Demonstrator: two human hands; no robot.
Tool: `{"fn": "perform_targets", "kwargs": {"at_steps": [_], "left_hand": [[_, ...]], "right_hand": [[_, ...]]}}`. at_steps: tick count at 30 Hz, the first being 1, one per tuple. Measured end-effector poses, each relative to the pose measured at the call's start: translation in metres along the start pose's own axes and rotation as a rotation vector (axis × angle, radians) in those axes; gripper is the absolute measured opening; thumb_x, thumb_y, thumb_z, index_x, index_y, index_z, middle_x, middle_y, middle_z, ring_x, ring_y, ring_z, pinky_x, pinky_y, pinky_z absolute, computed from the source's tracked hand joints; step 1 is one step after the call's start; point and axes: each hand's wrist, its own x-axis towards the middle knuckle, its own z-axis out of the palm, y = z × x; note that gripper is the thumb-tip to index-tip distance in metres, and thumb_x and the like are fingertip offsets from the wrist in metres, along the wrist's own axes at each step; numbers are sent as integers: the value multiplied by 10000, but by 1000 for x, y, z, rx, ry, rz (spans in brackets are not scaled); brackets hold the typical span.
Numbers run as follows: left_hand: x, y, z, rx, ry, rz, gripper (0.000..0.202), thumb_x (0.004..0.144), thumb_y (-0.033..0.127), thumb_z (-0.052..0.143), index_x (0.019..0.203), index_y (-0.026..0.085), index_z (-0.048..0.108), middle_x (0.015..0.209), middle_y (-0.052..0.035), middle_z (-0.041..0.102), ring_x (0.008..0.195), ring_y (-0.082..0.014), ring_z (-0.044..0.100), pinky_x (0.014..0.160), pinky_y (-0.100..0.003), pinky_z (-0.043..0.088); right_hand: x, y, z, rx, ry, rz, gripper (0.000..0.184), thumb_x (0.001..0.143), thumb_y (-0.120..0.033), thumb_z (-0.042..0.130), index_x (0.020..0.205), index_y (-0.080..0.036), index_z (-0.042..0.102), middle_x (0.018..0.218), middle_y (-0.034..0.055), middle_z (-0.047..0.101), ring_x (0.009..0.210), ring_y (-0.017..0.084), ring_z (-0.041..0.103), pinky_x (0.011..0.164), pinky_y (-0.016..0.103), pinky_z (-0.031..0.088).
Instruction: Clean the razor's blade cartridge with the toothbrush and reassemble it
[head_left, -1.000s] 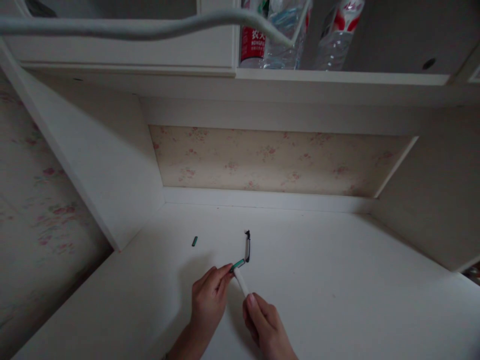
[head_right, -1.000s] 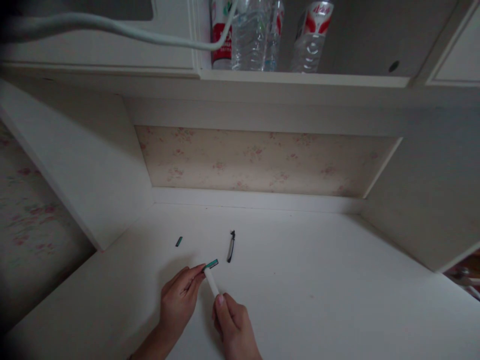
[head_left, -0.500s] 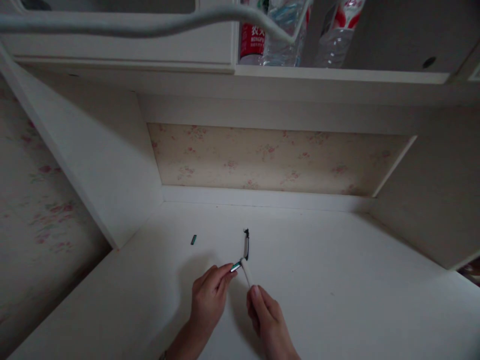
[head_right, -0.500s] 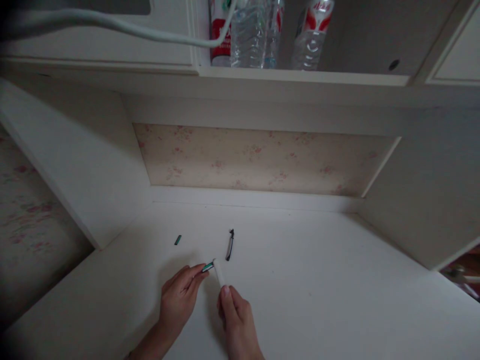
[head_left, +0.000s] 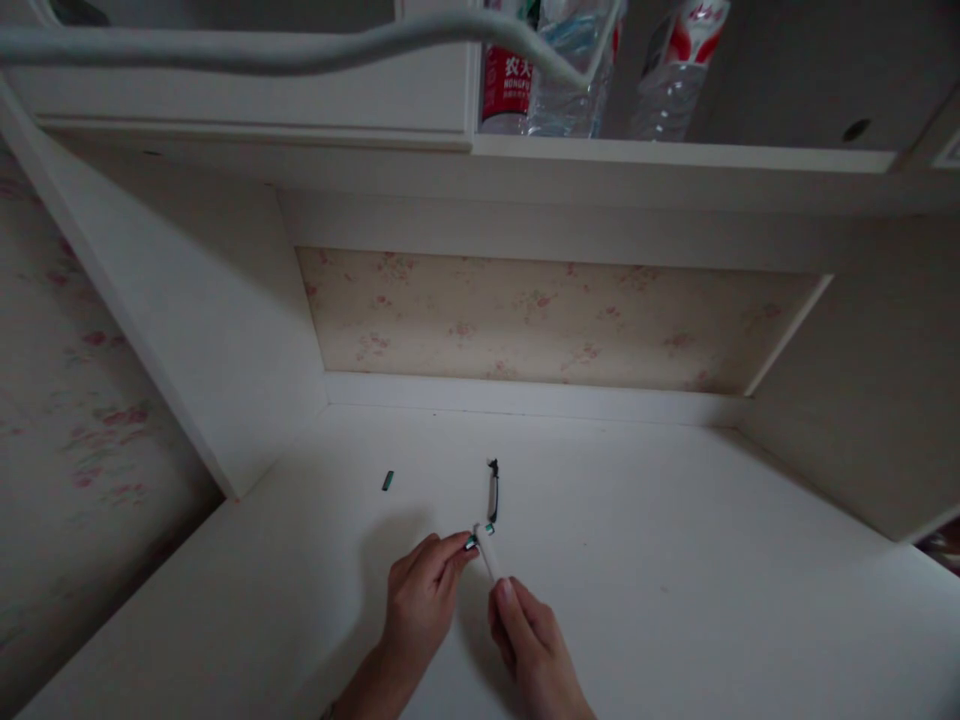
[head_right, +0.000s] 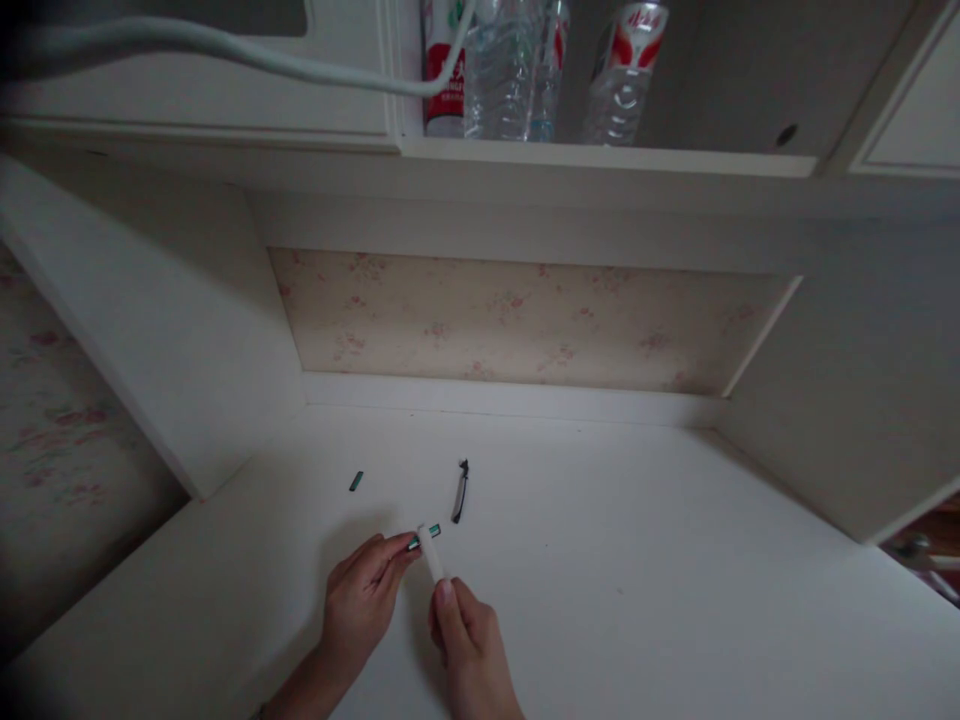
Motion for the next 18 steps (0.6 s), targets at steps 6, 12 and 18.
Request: {"fn": "perform_targets", "kwargs": {"at_steps": [6,12,18], "left_hand": [[0,1,0,13,3,1,124,922,249,557,959,194,662,718,-7,689,601,-111,649,596,-176,534],[-1,-1,1,-4,-16,7,118,923,223,553,969,196,659,740,-5,694,617,-109,653,596,-175,529],[0,1,0,-26,-3,1,110,915,219,566,973,191,655,705,-1,674,588,-105,643,572,-170,526]], "right_hand": [[1,-6,1,52,60,43,581,791,-758,512,644,-202,426,570,-58,304,493,107,230,433,226,165],[0,-4,1,45,-24,42,572,833,-733,481,649,-193,433,557,-60,305,487,100,221,433,228,138],[0,-6,0,13,5,38,574,836,-743,462,658,-198,431,564,-58,295,497,107,215,431,233,137]]}}
